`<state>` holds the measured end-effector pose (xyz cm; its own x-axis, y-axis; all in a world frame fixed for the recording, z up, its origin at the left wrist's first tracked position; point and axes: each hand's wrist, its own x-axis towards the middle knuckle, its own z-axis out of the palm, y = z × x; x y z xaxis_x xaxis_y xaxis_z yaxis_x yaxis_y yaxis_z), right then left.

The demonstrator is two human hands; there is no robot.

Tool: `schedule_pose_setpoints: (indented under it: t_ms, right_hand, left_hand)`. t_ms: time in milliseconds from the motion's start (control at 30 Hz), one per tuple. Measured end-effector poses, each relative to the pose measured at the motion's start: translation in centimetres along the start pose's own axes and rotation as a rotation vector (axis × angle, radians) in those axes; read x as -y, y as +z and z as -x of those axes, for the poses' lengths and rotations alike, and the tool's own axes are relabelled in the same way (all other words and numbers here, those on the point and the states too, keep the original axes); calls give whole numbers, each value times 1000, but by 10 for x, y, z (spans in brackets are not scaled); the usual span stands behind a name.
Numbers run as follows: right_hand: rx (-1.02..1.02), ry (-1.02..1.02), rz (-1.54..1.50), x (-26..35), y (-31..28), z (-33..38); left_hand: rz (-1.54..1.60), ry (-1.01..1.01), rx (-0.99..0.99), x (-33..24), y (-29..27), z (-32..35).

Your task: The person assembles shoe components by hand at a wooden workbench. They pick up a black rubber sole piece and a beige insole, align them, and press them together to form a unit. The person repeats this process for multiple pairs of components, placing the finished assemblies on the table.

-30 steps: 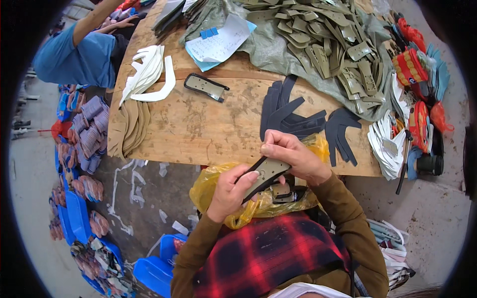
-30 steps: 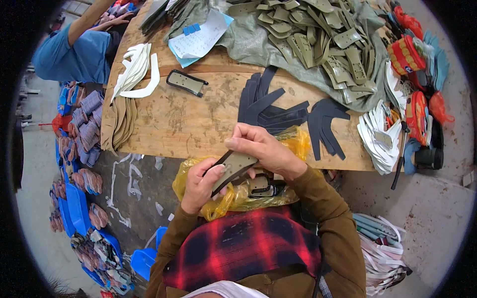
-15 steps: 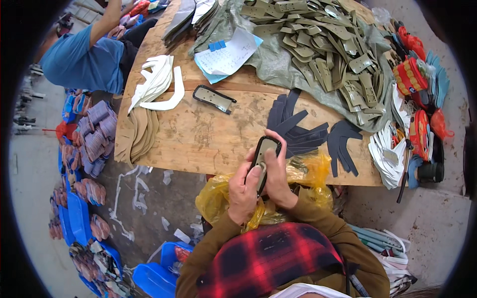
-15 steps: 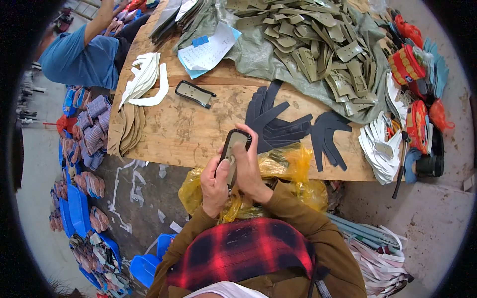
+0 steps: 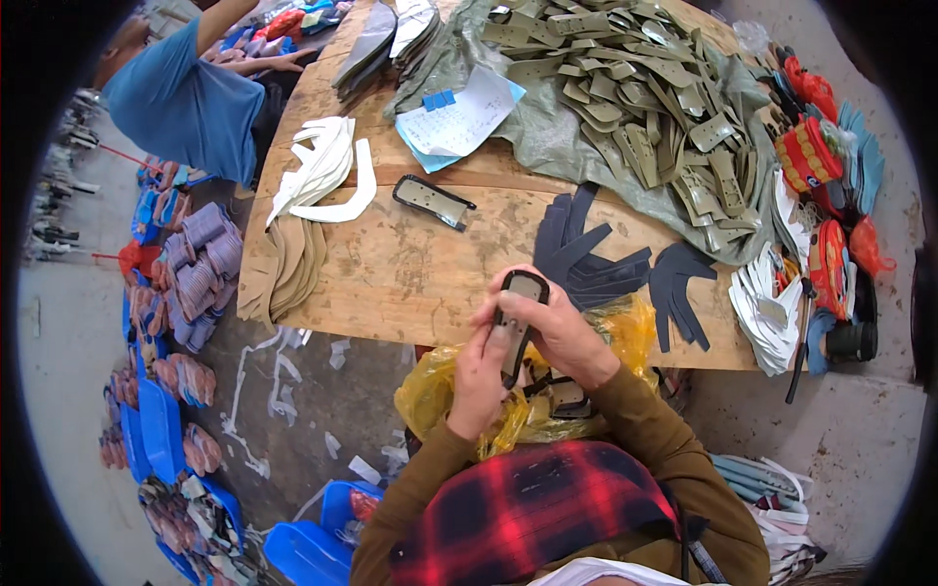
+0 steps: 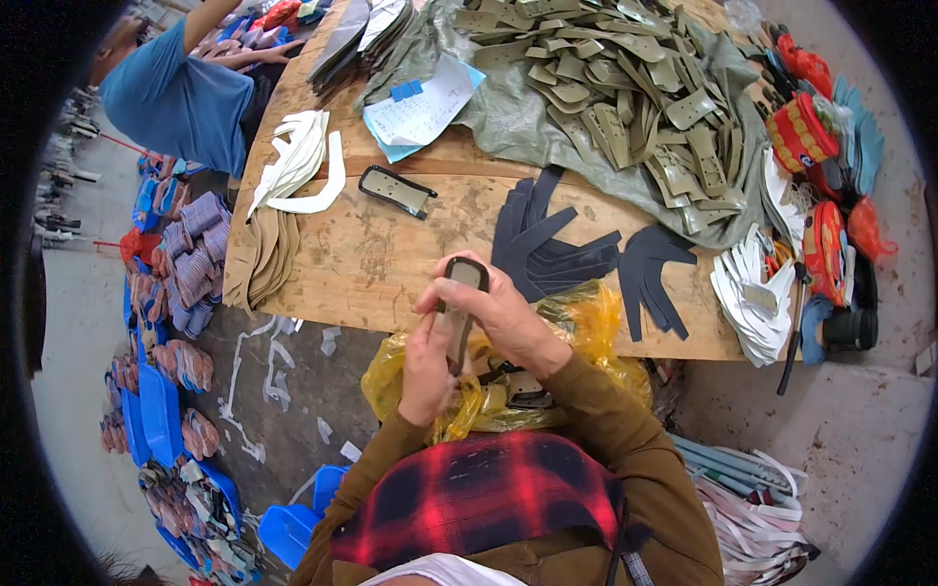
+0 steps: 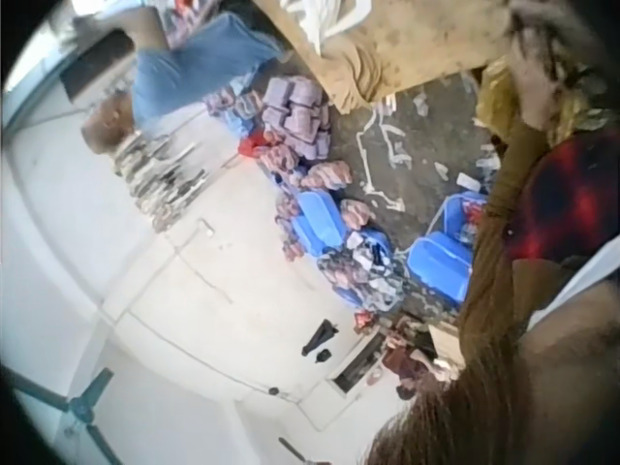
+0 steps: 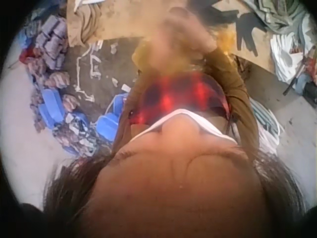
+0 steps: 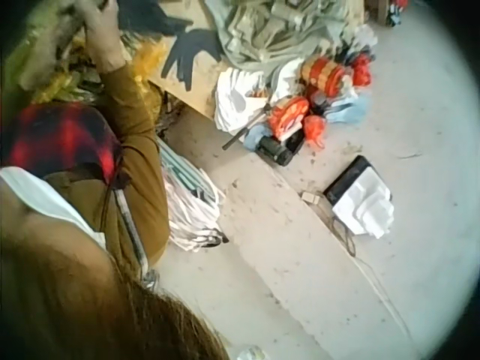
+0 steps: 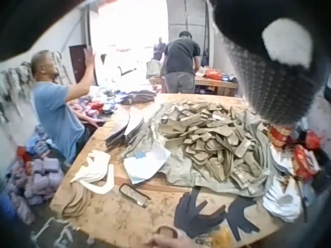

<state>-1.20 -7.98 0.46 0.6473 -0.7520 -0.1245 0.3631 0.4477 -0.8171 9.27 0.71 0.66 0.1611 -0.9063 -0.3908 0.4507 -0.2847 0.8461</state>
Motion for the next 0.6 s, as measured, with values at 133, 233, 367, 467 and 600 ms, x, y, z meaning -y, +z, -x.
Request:
schedule_pose_setpoints:
  t_ms: [133,233,367,467,600]
  right_hand:
    - [-15,-71,-247,11,-4,1]
    - [-118,-110,37,2,-16,2]
    - [-211,-118,215,6,-14,1]
    - [-247,-98,243,5,-19,-3]
    - [-208,70,325,3,-6,3]
  left_hand:
    - [799,-472,437,14,-20,-10]
    - [756,-445,479,23,-19,-7]
    - [488,-426,374,7,-17,-4]
    - [430,-432,436,-5,-30,-6]
    - [280,-403,421,-5,-31,-1]
